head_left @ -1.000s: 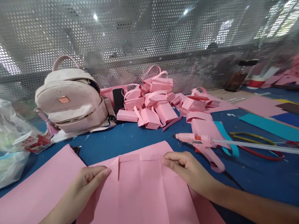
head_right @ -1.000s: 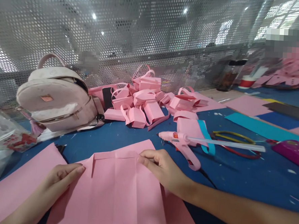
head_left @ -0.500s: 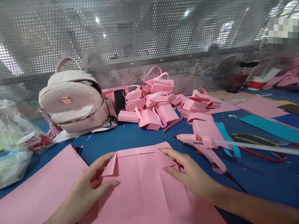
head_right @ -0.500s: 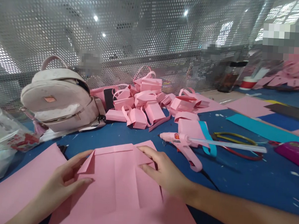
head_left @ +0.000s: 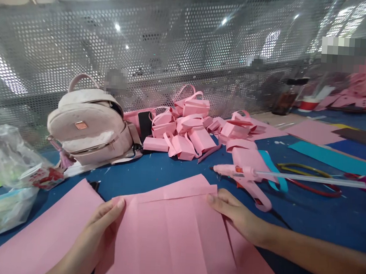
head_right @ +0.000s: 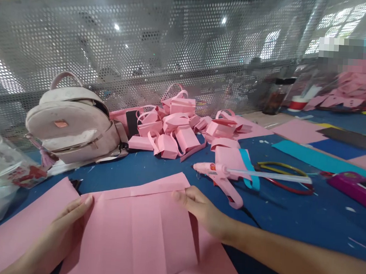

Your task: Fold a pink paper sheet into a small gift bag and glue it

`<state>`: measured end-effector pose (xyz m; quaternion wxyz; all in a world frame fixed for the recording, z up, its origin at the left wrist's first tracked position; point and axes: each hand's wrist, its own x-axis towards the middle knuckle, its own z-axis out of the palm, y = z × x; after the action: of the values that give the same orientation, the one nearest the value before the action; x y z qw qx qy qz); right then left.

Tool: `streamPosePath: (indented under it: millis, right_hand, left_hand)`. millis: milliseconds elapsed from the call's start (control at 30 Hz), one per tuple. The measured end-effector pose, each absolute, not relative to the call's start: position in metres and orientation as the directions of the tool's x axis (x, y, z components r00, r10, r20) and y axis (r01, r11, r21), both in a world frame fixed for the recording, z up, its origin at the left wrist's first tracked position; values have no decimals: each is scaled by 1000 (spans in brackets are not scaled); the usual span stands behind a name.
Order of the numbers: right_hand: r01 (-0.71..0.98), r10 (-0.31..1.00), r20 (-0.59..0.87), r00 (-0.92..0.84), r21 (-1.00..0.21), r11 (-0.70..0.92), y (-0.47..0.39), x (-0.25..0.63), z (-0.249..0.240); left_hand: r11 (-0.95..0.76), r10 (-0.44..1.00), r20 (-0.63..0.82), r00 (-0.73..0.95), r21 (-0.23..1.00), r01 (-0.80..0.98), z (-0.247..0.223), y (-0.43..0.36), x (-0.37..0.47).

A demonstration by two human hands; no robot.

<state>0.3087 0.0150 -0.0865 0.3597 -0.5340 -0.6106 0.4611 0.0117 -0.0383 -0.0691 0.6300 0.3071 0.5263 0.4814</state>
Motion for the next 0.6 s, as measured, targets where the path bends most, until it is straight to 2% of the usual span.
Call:
streamPosePath:
  millis: [67,200,333,467,533,600]
  right_hand:
    - [315,979,-42,-200,-949,24,18,309,-88]
    - [347,933,97,-346,-911,224,20,306,-82]
    - [391,903,249,-349,-837,382,19,304,-78]
    - [341,762,414,-498,-714,611,19,308,-81]
    - [336,745,430,-510,-698,633,21,308,-82]
    - [352,781,408,-472,-725,592,23,308,-82]
  left_hand:
    - [319,941,-338,-33,915,-248,-69,-37,13]
    - [101,990,-103,-94,995,-20,-70,-30,10]
    - [-48,989,76,-125,976,213,-76,-26,3]
    - [-51,984,109,-144,933,356,-81,-25,-2]
    - [-43,983,107,-150,925,377,-81,-25,-3]
    - [-39,982,105,-154,924,380,-80,-25,-2]
